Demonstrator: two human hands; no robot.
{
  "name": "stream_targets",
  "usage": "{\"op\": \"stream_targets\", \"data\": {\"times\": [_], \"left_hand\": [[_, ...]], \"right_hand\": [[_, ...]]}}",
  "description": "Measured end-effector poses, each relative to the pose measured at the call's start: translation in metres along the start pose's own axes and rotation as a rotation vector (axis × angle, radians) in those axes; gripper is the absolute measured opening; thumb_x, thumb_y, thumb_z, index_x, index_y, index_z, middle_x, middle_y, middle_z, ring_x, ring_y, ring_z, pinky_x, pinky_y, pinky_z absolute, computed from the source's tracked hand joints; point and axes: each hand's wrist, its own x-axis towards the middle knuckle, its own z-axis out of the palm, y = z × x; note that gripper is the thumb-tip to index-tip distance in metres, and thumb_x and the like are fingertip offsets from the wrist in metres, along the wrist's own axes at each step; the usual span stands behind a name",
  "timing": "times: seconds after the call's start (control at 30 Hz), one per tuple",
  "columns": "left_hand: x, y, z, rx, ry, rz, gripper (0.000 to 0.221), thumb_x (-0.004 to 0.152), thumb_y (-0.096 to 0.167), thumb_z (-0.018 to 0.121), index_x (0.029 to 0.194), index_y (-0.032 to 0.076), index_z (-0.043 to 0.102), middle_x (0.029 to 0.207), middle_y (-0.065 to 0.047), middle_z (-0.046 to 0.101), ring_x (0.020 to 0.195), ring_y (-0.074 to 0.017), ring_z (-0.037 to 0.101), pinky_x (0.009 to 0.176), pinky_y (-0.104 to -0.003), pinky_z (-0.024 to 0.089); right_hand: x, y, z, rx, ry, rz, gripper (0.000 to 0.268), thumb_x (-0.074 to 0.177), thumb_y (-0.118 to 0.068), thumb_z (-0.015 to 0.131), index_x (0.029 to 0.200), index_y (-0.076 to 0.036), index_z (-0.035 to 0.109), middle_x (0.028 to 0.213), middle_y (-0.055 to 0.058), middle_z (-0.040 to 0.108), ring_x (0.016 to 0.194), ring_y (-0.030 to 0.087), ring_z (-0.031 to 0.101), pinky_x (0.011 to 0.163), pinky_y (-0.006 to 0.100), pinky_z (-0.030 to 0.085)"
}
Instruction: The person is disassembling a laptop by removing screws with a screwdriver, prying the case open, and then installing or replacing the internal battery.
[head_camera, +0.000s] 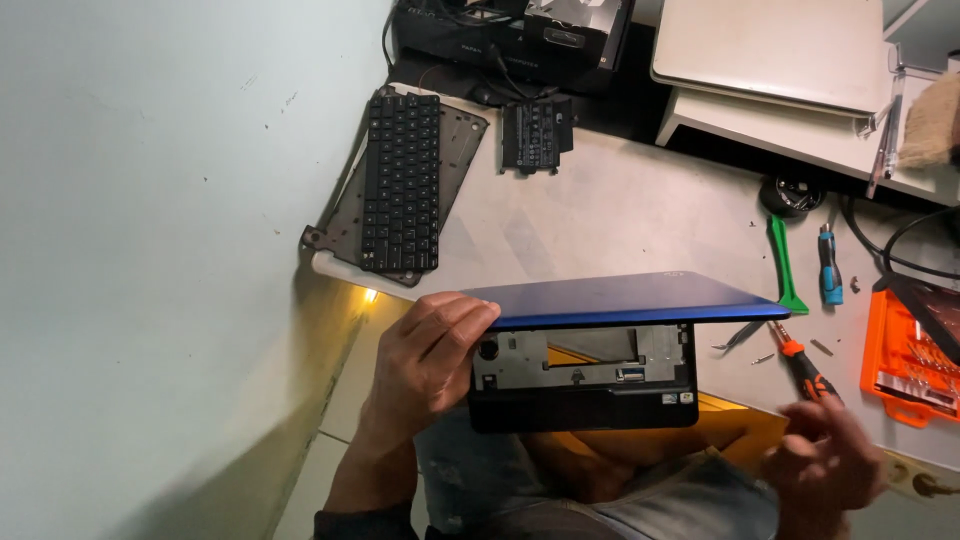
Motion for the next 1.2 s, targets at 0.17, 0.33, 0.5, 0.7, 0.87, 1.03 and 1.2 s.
{"op": "stream_targets", "data": {"times": [0.17, 0.33, 0.5, 0.7, 0.87, 1.03, 1.2], "left_hand": [[0.004, 0.0, 0.0, -0.021, 0.011, -0.02, 0.027, 0.093, -0.015, 0.06, 0.119, -0.008, 0.064, 0.11, -0.018, 0.07, 0.099, -0.0332, 0.067, 0.089, -0.043, 0.064], [0.011, 0.0, -0.001, -0.006, 0.051, -0.023, 0.023, 0.095, -0.014, 0.057, 0.115, -0.008, 0.066, 0.106, -0.019, 0.071, 0.095, -0.0335, 0.068, 0.084, -0.041, 0.063], [0.013, -0.002, -0.002, -0.025, 0.042, -0.004, 0.024, 0.103, -0.004, 0.047, 0.116, -0.008, 0.067, 0.108, -0.019, 0.068, 0.096, -0.0316, 0.067, 0.086, -0.043, 0.063], [0.021, -0.003, -0.004, -0.025, 0.066, -0.008, 0.023, 0.103, -0.004, 0.047, 0.112, -0.007, 0.068, 0.104, -0.017, 0.067, 0.092, -0.029, 0.067, 0.084, -0.042, 0.065], [0.018, -0.004, -0.006, -0.035, 0.03, -0.036, 0.024, 0.103, -0.003, 0.048, 0.115, -0.005, 0.068, 0.107, -0.015, 0.068, 0.096, -0.0283, 0.068, 0.089, -0.043, 0.064], [0.02, -0.005, -0.008, -0.048, -0.005, -0.047, 0.021, 0.102, -0.003, 0.053, 0.115, -0.004, 0.069, 0.108, -0.014, 0.069, 0.098, -0.0267, 0.068, 0.091, -0.041, 0.062], [0.019, -0.004, -0.005, -0.039, 0.035, -0.038, 0.022, 0.102, -0.003, 0.05, 0.114, -0.004, 0.069, 0.105, -0.014, 0.068, 0.093, -0.0271, 0.068, 0.088, -0.041, 0.064]], "right_hand": [[0.159, 0.014, 0.038, 0.172, -0.303, 0.138, 0.025, 0.111, 0.021, 0.049, 0.136, 0.023, 0.05, 0.085, 0.032, 0.06, 0.074, 0.036, 0.063, 0.071, 0.043, 0.049], [0.29, -0.009, 0.156, 0.064, -1.092, 0.314, 0.051, 0.102, -0.022, 0.055, 0.147, 0.0, 0.051, 0.128, 0.024, 0.065, 0.107, 0.035, 0.067, 0.083, 0.045, 0.058], [0.277, 0.021, 0.277, 0.06, -1.511, 0.293, 0.055, 0.1, -0.027, 0.056, 0.155, -0.03, 0.049, 0.145, 0.009, 0.062, 0.114, 0.027, 0.069, 0.085, 0.043, 0.056], [0.237, 0.017, 0.33, 0.189, -1.11, 0.275, 0.028, 0.099, -0.03, 0.068, 0.116, -0.012, 0.078, 0.106, 0.009, 0.073, 0.09, 0.023, 0.066, 0.075, 0.036, 0.049], [0.218, 0.016, 0.299, 0.378, -1.01, 0.325, 0.015, 0.095, -0.015, 0.072, 0.107, -0.012, 0.079, 0.095, 0.003, 0.076, 0.082, 0.011, 0.068, 0.075, 0.025, 0.053], [0.208, 0.016, 0.25, 0.455, -0.937, 0.185, 0.009, 0.091, -0.005, 0.079, 0.1, -0.005, 0.077, 0.096, 0.007, 0.076, 0.083, 0.015, 0.072, 0.075, 0.024, 0.059], [0.201, 0.032, 0.23, 0.393, -0.724, 0.116, 0.018, 0.092, 0.001, 0.085, 0.095, 0.002, 0.068, 0.091, 0.014, 0.069, 0.078, 0.02, 0.071, 0.073, 0.028, 0.062]]}}
